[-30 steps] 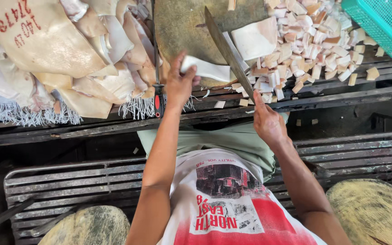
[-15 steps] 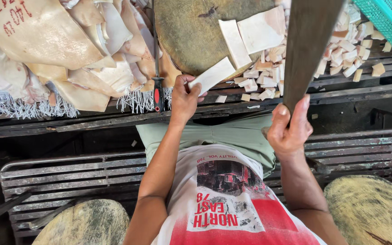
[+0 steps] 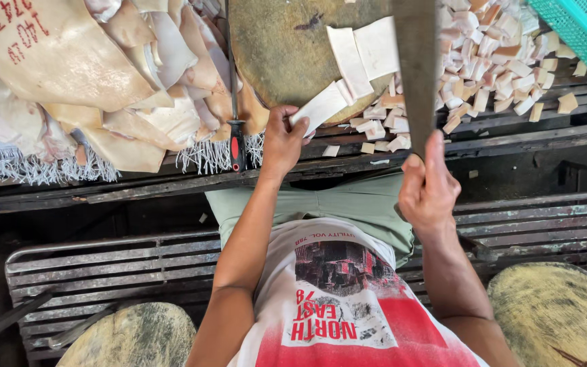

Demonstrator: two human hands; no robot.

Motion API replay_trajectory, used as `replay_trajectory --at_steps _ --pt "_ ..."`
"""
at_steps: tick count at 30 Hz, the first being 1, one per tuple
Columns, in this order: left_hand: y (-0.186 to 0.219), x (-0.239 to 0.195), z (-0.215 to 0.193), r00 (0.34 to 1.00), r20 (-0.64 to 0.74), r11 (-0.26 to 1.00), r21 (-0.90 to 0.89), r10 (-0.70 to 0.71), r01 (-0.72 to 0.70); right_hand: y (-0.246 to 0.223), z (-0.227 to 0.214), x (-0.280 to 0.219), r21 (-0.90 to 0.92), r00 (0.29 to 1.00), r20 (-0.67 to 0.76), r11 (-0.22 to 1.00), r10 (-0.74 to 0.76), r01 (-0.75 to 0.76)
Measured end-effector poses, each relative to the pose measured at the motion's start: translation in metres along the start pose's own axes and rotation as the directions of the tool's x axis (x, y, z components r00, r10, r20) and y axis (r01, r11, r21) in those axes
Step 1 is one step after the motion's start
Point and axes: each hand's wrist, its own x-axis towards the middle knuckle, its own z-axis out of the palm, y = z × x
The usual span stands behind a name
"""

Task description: The person cuts large slabs of animal skin into strips and then into small cubes on a wooden cutting board using a cleaver and a sharpening rod.

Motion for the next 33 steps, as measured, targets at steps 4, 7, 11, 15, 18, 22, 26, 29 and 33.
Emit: replay_trajectory --at_steps 4,7,11,15,18,22,26,29,33 --pt "0.008 -0.002 -0.004 0.999 0.048 1.000 0.016 -0.001 0.000 0.009 0.030 -0.010 -0.225 0.920 0.316 0.960 0.233 -0.166" --pt "0.014 -0.006 -0.009 1.000 0.018 0.994 0.113 -0.002 0.000 0.004 0.050 -0.009 -0.357 0.890 0.426 0.934 0.162 0.001" --pt "0.017 -0.007 -0.004 0.991 -0.071 0.952 0.293 0.117 -0.091 0.000 0.022 0.010 -0.112 0.925 0.322 0.979 0.200 -0.173" --pt "0.024 0.001 0.007 0.991 -0.113 0.969 0.246 0.069 -0.039 -0.019 -0.007 0.006 0.023 0.984 0.058 0.985 0.167 -0.169" --pt "0.024 0.000 0.005 0.994 -0.109 0.961 0.277 0.015 0.016 -0.015 0.011 0.008 -0.014 0.994 -0.086 0.997 -0.074 0.074" --pt "0.014 -0.003 -0.002 0.955 -0.068 0.836 0.504 0.288 -0.216 -0.014 0.048 0.007 -0.408 0.821 0.529 0.913 0.214 0.024" --pt "0.023 0.004 0.004 0.986 -0.097 0.903 0.422 0.133 -0.080 -0.008 0.029 0.018 -0.130 0.948 0.314 0.991 0.052 -0.011" --pt "0.034 0.015 0.014 0.989 -0.102 0.929 0.365 0.107 -0.063 -0.004 0.013 0.024 -0.114 0.964 0.220 0.986 0.147 -0.124" --pt "0.032 0.015 0.023 0.992 -0.097 0.954 0.294 0.081 -0.049 0.006 0.006 -0.006 0.053 0.994 -0.024 0.993 0.111 -0.110"
